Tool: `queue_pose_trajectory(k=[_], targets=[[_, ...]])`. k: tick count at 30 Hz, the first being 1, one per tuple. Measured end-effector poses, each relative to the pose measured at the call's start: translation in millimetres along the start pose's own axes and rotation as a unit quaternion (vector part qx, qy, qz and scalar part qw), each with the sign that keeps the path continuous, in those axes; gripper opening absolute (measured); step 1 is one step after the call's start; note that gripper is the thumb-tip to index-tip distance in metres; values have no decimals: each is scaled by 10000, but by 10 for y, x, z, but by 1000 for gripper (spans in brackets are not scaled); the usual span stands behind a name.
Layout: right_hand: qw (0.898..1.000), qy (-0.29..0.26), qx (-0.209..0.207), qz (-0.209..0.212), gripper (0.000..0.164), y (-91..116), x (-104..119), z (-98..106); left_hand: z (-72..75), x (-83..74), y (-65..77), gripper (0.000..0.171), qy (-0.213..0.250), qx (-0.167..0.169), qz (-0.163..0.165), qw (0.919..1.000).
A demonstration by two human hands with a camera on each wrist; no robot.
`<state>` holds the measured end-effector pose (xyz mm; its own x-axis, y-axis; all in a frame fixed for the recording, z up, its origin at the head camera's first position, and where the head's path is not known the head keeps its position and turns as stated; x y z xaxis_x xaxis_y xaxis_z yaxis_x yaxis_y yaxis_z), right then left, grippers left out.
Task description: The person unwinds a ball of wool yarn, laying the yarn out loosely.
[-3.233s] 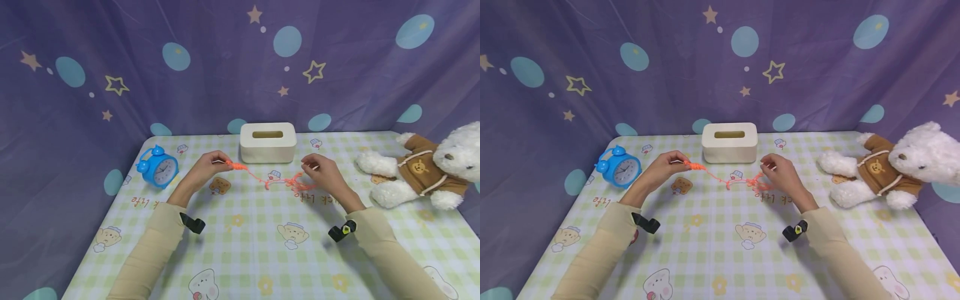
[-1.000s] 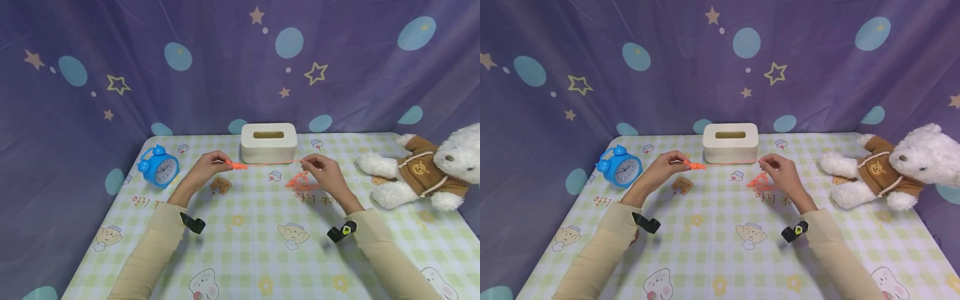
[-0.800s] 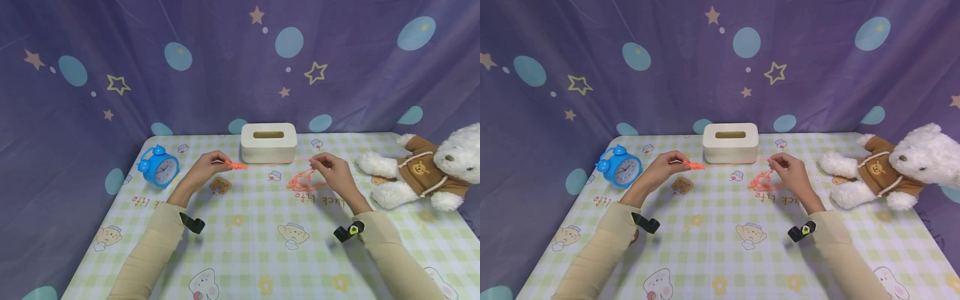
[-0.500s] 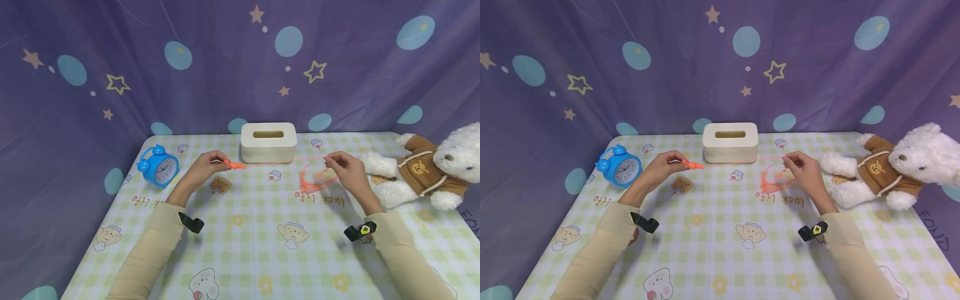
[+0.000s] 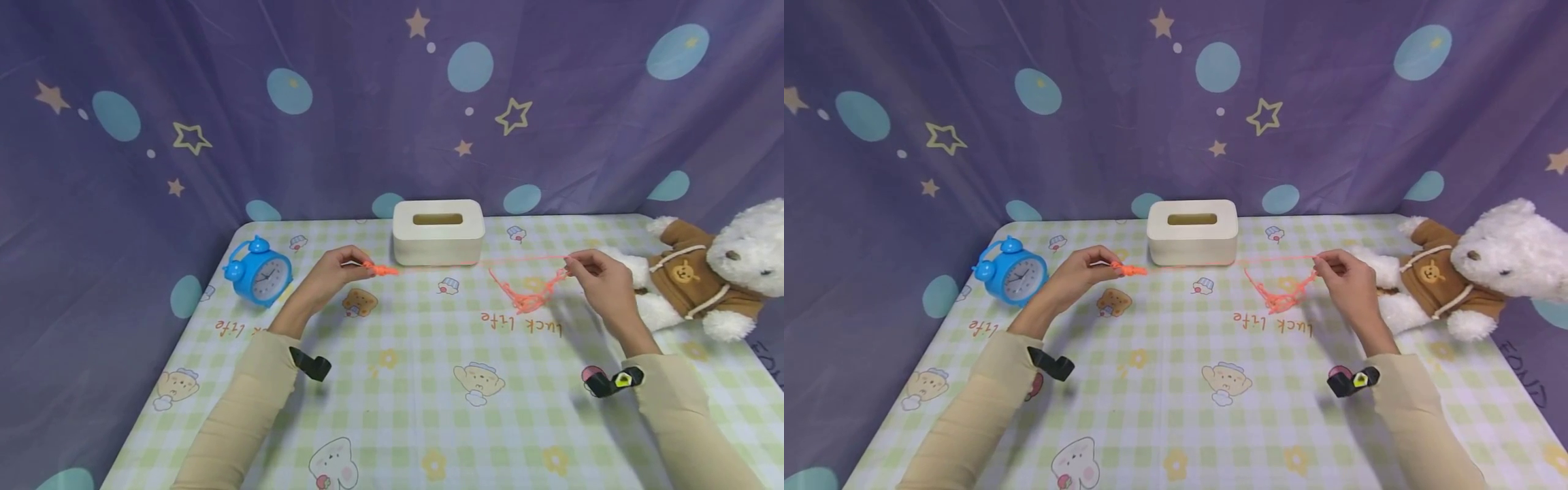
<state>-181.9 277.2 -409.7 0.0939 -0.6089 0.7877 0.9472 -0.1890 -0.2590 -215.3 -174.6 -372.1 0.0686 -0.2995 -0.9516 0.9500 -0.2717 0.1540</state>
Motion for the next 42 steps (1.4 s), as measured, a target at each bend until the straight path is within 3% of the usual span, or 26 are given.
queue_pose_trajectory(k=[5, 15, 28, 36, 42], targets=[[9992, 352, -111, -126, 32, -10, -72, 54, 13, -2, -2, 21, -19, -21, 0, 10000], [9929, 992, 102, -652, 33, -16, -179, 130, 48, 13, -9, 23, 2, -24, -10, 10000], [9868, 1316, 931, -181, 28, 44, -239, -23, -1, -18, -21, 26, 26, 128, -103, 9999], [9860, 1322, 1015, -11, 22, 50, -189, -138, -25, -22, -24, 21, -68, 170, -82, 9998], [9875, 1130, 1101, 29, 25, 35, -34, -230, -44, -49, -11, 19, -26, 206, -64, 9998]])
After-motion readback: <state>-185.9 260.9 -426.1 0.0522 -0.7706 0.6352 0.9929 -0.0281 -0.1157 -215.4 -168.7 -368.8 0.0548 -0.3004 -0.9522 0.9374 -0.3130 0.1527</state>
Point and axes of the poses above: each hand's wrist, its own y-axis away from the middle knuckle, its own z-axis out of the back of the hand, x = y × z, the point moved 1 cm from there along -y, towards the middle knuckle, and after that the axes turned 1 degree about -y, right-handed, at the moved point
